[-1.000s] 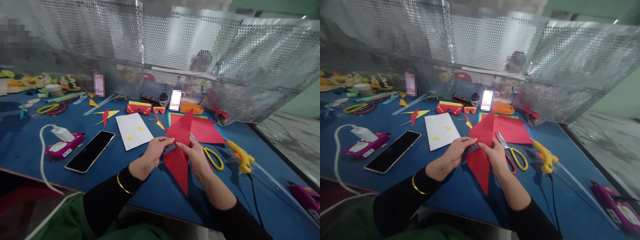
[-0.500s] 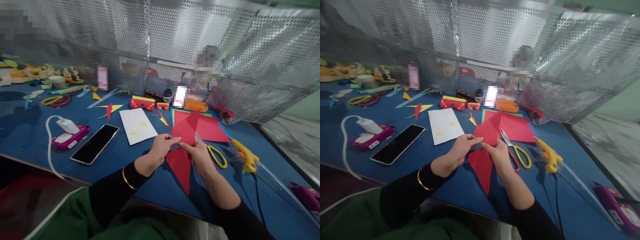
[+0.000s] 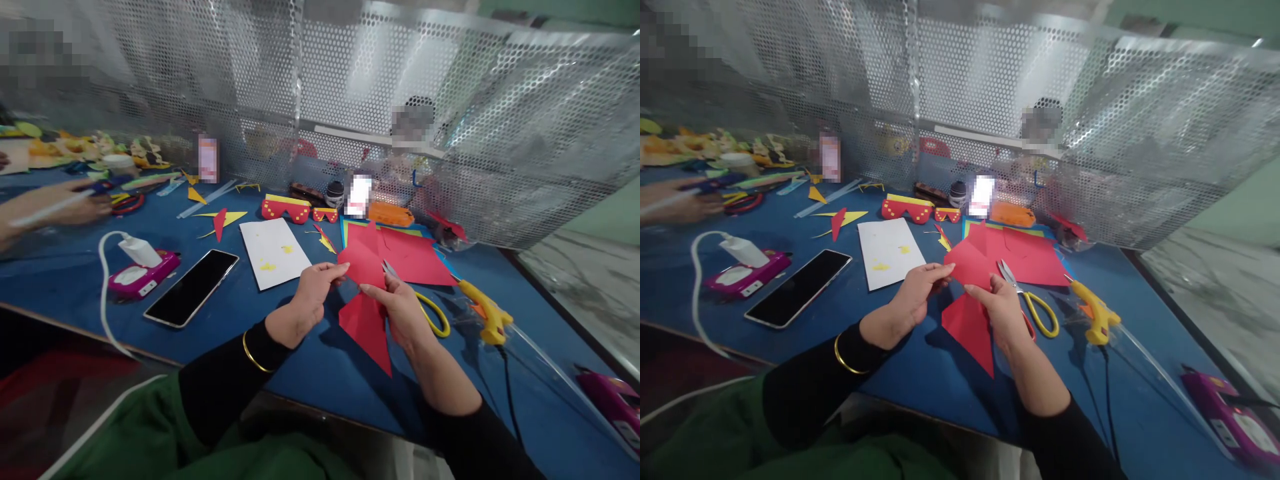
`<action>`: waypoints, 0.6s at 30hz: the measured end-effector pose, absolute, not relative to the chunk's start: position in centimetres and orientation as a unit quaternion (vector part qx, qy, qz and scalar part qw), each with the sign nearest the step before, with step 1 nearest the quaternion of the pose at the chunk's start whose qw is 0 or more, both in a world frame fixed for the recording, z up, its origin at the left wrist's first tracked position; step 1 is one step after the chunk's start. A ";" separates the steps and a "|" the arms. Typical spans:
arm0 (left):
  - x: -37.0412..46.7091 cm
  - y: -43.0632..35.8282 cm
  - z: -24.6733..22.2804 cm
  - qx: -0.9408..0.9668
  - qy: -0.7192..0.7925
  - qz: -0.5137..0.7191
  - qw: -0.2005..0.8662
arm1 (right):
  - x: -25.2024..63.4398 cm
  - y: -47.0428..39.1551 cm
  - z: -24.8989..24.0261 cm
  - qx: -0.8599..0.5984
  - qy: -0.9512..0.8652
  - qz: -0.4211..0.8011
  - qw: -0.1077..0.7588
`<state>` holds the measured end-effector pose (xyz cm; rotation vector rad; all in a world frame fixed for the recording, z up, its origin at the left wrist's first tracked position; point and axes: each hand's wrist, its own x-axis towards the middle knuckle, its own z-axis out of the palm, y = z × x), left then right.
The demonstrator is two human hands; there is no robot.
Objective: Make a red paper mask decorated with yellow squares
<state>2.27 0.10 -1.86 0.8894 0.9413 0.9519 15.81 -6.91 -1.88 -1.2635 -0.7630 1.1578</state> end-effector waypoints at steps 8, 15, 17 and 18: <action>1.7 0.2 -1.0 0.386 0.413 0.347 0.749 | 16.3 -6.4 -1.6 -0.551 -0.375 0.466 0.582; 1.3 0.7 -1.0 0.356 0.409 0.438 0.717 | 17.5 -4.5 -1.5 -0.599 -0.453 0.256 0.608; 1.3 0.9 -1.1 0.340 0.422 0.498 0.677 | 17.9 -4.5 -1.0 -0.615 -0.468 0.149 0.617; 1.4 0.8 -1.0 0.341 0.416 0.511 0.670 | 18.0 -4.7 -0.8 -0.617 -0.479 0.099 0.617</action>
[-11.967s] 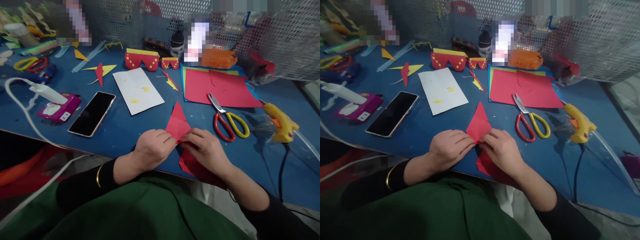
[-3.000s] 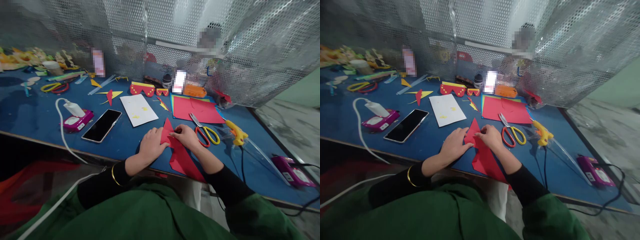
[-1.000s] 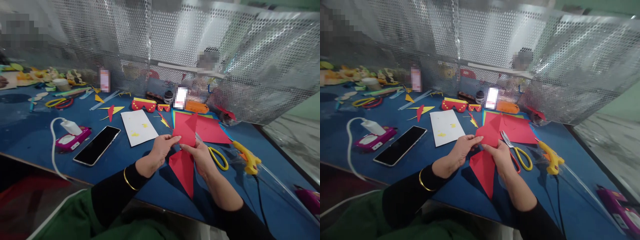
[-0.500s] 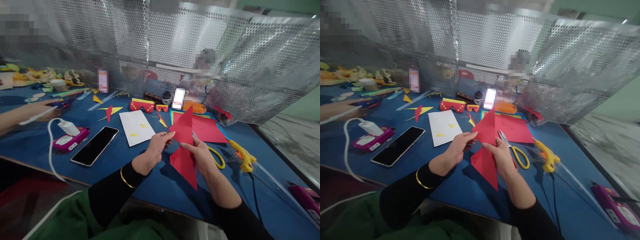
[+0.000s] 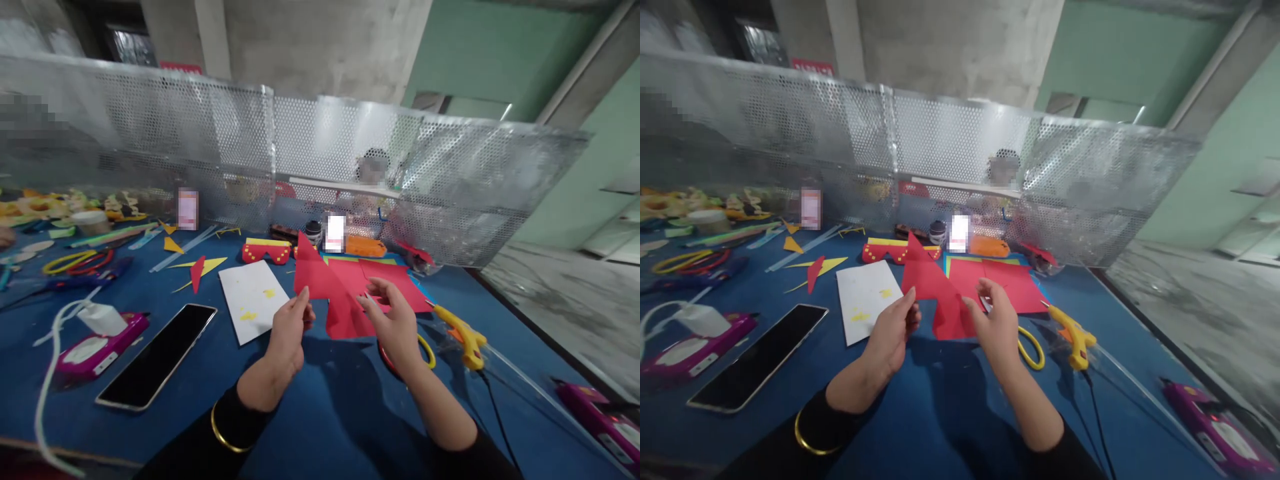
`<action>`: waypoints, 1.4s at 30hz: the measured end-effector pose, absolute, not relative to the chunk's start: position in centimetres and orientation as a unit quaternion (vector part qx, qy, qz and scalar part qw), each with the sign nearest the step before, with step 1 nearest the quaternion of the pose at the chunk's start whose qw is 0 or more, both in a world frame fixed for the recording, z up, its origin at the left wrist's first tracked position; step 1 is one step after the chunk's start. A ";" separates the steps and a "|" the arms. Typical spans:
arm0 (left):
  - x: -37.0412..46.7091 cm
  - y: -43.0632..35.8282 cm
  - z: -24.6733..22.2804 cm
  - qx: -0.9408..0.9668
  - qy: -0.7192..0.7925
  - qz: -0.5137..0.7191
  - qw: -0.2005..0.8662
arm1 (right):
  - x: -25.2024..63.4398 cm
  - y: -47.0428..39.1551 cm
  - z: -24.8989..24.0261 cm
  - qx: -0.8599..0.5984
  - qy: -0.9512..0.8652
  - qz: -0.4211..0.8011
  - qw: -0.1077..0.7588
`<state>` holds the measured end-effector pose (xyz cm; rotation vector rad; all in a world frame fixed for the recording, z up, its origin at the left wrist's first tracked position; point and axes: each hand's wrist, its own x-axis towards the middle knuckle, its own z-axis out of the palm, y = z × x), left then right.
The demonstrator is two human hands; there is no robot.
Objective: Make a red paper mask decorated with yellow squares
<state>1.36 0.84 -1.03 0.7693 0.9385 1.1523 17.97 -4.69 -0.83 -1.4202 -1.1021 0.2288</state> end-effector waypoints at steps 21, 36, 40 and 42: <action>2.0 -1.2 -1.2 0.353 0.337 0.427 0.761 | 15.4 -6.8 -1.3 -0.531 -0.679 -0.228 0.453; 2.4 -1.3 -2.1 0.331 0.290 0.394 0.807 | 16.4 -7.2 -1.9 -0.574 -0.700 -0.170 0.391; 2.3 -1.2 -2.4 0.324 0.294 0.389 0.810 | 16.2 -8.2 -1.2 -0.586 -0.692 -0.153 0.394; 2.2 -1.1 -2.2 0.314 0.304 0.386 0.812 | 16.5 -9.8 -0.9 -0.606 -0.651 -0.151 0.432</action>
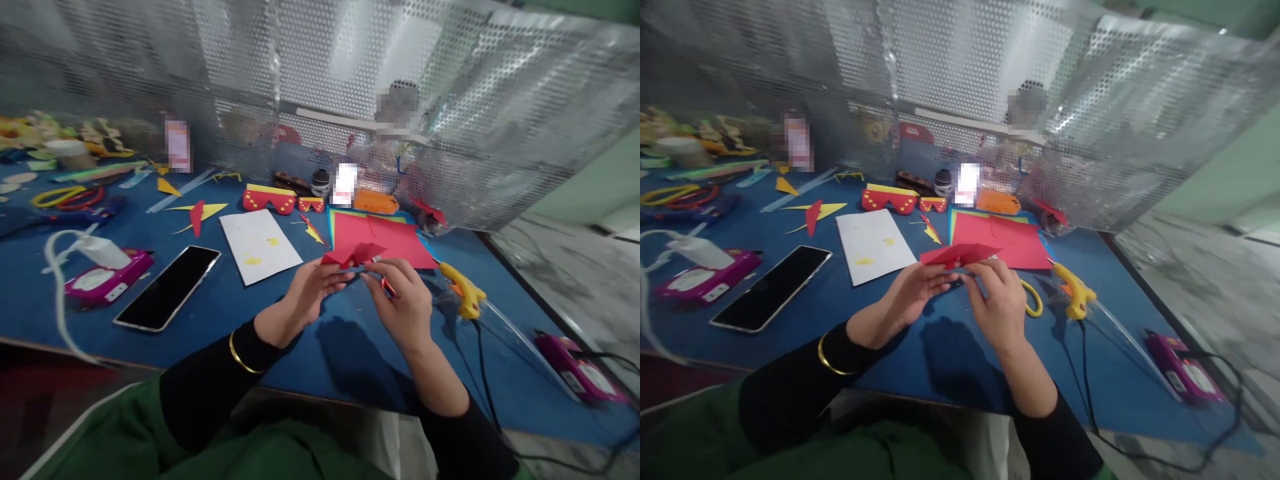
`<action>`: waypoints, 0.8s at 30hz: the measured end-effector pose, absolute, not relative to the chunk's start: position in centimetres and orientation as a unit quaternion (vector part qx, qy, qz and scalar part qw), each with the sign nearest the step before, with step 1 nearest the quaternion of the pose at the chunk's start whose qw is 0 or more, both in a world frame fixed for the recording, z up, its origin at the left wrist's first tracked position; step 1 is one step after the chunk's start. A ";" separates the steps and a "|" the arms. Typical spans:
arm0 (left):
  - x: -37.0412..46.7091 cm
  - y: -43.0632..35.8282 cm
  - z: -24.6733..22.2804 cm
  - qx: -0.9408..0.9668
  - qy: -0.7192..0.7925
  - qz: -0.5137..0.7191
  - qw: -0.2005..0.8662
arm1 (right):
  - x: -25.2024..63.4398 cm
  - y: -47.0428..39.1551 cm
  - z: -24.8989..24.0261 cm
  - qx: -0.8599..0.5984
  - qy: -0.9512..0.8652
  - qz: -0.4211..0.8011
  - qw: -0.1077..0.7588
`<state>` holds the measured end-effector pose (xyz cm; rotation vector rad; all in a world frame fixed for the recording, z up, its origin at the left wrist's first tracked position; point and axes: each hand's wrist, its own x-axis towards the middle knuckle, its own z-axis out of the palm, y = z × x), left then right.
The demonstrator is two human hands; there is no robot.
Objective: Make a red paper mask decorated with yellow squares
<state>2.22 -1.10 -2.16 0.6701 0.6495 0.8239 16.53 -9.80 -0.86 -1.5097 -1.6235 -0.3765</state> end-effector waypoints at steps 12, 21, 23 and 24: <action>2.5 -0.5 -0.8 0.282 0.367 0.387 0.797 | 28.8 -21.0 -3.4 -0.777 -0.147 0.027 0.612; 2.5 -0.6 -1.1 0.310 0.351 0.370 0.802 | 31.4 -19.1 -4.0 -0.717 -0.106 0.258 0.638; 2.4 -0.8 -1.2 0.319 0.341 0.368 0.804 | 31.6 -18.6 -4.4 -0.706 -0.103 0.264 0.649; 2.4 -0.8 -1.3 0.322 0.336 0.368 0.805 | 31.7 -18.4 -4.6 -0.702 -0.103 0.264 0.654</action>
